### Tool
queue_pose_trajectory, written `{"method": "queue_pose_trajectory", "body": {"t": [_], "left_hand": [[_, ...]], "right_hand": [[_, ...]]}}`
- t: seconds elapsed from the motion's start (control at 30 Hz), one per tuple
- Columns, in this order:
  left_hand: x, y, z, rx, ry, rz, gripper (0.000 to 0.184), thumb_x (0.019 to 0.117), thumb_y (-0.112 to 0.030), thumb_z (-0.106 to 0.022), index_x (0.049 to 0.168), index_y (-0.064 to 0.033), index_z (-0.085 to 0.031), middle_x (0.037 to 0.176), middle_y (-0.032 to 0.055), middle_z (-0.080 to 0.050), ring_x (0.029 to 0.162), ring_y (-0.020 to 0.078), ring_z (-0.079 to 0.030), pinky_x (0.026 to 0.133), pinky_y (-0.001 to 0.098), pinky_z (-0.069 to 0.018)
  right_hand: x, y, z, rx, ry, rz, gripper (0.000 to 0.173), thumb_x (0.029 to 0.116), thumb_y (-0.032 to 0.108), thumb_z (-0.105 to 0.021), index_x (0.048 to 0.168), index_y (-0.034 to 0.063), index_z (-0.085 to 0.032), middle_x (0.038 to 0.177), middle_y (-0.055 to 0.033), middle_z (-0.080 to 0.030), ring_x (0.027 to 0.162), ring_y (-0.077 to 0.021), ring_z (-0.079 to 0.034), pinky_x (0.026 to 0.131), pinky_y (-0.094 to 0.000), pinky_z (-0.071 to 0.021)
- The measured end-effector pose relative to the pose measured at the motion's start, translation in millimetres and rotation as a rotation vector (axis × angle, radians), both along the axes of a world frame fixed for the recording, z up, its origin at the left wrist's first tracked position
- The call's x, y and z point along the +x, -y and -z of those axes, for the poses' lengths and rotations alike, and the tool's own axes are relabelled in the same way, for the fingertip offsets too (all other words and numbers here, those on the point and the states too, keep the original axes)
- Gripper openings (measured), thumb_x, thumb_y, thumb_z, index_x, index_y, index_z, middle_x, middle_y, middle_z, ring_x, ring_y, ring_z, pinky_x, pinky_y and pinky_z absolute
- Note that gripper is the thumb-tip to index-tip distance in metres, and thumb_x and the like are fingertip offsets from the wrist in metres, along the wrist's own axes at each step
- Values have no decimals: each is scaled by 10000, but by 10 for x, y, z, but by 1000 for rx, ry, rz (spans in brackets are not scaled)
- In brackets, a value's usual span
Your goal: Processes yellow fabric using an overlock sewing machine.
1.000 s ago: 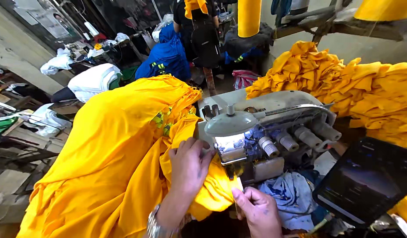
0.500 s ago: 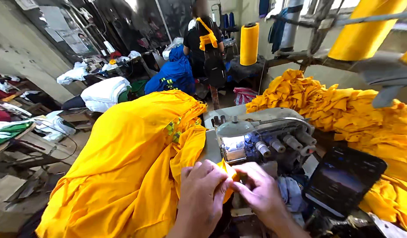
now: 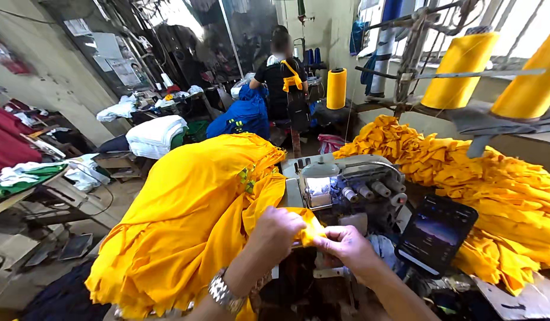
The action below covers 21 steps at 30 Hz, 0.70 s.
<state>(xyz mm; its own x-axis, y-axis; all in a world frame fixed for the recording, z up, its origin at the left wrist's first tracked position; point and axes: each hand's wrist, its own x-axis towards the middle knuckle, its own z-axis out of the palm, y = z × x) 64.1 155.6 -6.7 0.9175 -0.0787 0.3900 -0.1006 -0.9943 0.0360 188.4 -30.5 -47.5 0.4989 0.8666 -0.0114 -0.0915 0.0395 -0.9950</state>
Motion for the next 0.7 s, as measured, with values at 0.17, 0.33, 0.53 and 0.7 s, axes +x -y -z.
{"method": "queue_pose_trajectory", "body": {"t": [0.17, 0.33, 0.53, 0.7], "left_hand": [[248, -145, -132, 257, -283, -53, 159, 936, -47, -632, 995, -129, -755, 969, 62, -723, 997, 315, -656, 872, 564, -473], [209, -278, -448, 328, -475, -18, 180, 1000, -245, -638, 886, -145, -737, 910, 30, -689, 986, 272, -625, 889, 525, -436], [25, -92, -653, -57, -449, 315, 201, 994, -262, -659, 947, -78, -726, 863, 69, -688, 824, 230, -691, 726, 472, -569], [21, -98, -654, 158, -404, 164, 203, 1014, -235, -617, 891, -100, -707, 806, 50, -636, 697, 226, -661, 577, 446, -540]], "right_hand": [[-21, 34, 132, 68, 22, 6, 138, 898, 178, -778, 924, 44, -756, 824, -24, -736, 673, -125, -700, 663, -309, -624], [-8, 73, 214, 121, -26, -4, 174, 927, 219, -746, 914, 51, -705, 776, -21, -705, 655, -137, -697, 659, -325, -626], [89, -114, -143, 150, 87, -16, 247, 1012, 254, -627, 1080, 35, -718, 972, -69, -744, 848, -164, -733, 751, -350, -638], [119, -133, -151, 10, 354, -230, 301, 998, 360, -660, 1087, 76, -703, 922, -10, -723, 742, -92, -691, 656, -284, -601]]}}
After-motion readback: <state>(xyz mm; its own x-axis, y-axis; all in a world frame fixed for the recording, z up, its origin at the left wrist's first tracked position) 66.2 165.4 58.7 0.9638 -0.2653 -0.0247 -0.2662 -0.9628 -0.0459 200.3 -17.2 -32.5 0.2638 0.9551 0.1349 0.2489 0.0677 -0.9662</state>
